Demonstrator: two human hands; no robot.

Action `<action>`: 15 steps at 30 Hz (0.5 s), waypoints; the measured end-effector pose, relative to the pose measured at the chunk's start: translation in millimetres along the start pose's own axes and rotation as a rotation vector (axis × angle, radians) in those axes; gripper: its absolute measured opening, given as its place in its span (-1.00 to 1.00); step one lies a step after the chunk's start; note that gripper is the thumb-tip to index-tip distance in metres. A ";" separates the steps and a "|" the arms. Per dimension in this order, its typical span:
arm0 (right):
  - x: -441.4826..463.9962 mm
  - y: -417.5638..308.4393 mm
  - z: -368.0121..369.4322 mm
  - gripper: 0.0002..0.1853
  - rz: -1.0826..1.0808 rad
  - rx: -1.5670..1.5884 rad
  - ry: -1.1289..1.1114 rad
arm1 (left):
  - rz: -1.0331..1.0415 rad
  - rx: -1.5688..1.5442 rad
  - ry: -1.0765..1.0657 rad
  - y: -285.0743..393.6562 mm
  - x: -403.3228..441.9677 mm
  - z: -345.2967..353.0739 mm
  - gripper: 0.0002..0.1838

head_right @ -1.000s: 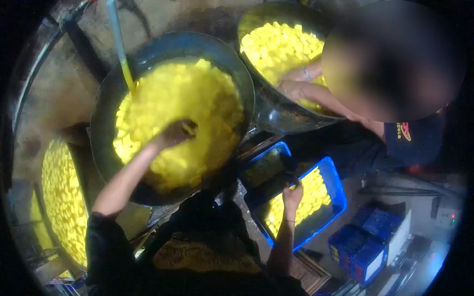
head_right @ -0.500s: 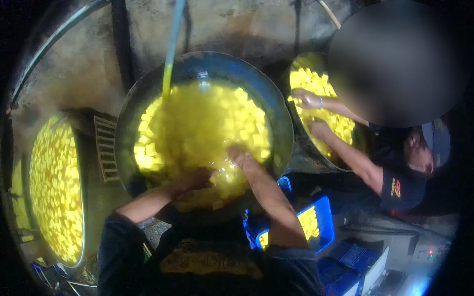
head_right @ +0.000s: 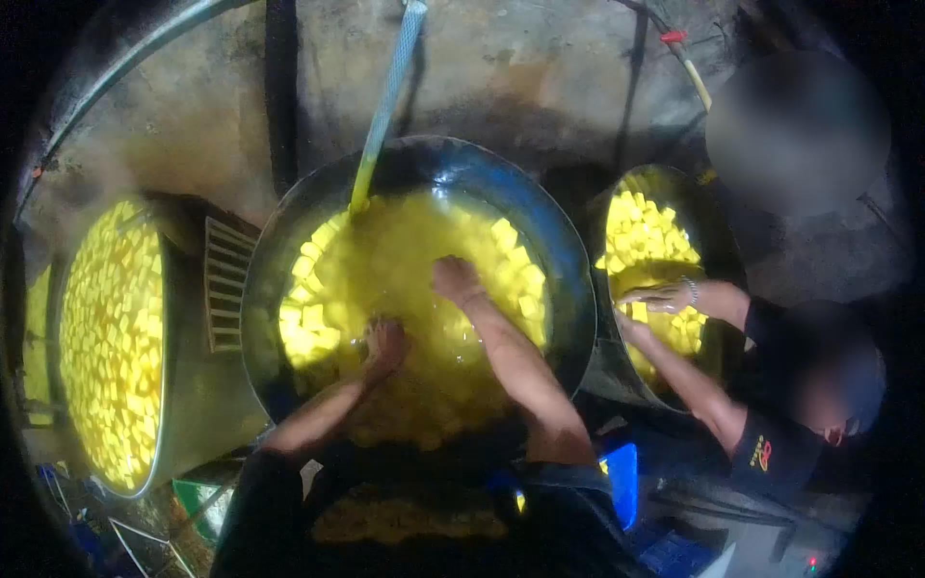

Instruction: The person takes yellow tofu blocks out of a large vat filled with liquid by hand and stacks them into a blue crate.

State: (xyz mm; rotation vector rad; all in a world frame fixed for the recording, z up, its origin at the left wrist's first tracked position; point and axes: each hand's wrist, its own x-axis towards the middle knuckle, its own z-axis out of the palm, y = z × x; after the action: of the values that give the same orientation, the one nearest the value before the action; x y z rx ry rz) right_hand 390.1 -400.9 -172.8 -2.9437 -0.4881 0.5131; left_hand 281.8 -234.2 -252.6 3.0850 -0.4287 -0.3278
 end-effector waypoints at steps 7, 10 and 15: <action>42.1 33.1 88.8 -0.49 -0.071 0.158 0.099 | -0.064 -0.309 -0.195 6.5 2.1 -19.6 -0.60; 32.4 59.9 80.6 -0.38 -0.030 0.397 -0.167 | 0.166 -0.262 -0.071 2.0 -4.7 -22.0 -0.62; -22.2 58.1 28.6 -0.30 0.160 0.887 -0.148 | 0.277 -0.753 -0.225 -23.6 34.8 -36.0 -0.62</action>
State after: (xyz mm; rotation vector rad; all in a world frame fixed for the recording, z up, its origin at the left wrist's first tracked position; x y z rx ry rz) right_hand 377.4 -461.4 -202.3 -2.1020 -0.0023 0.7304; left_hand 328.3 -221.5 -225.5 2.2368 -0.5655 -0.6503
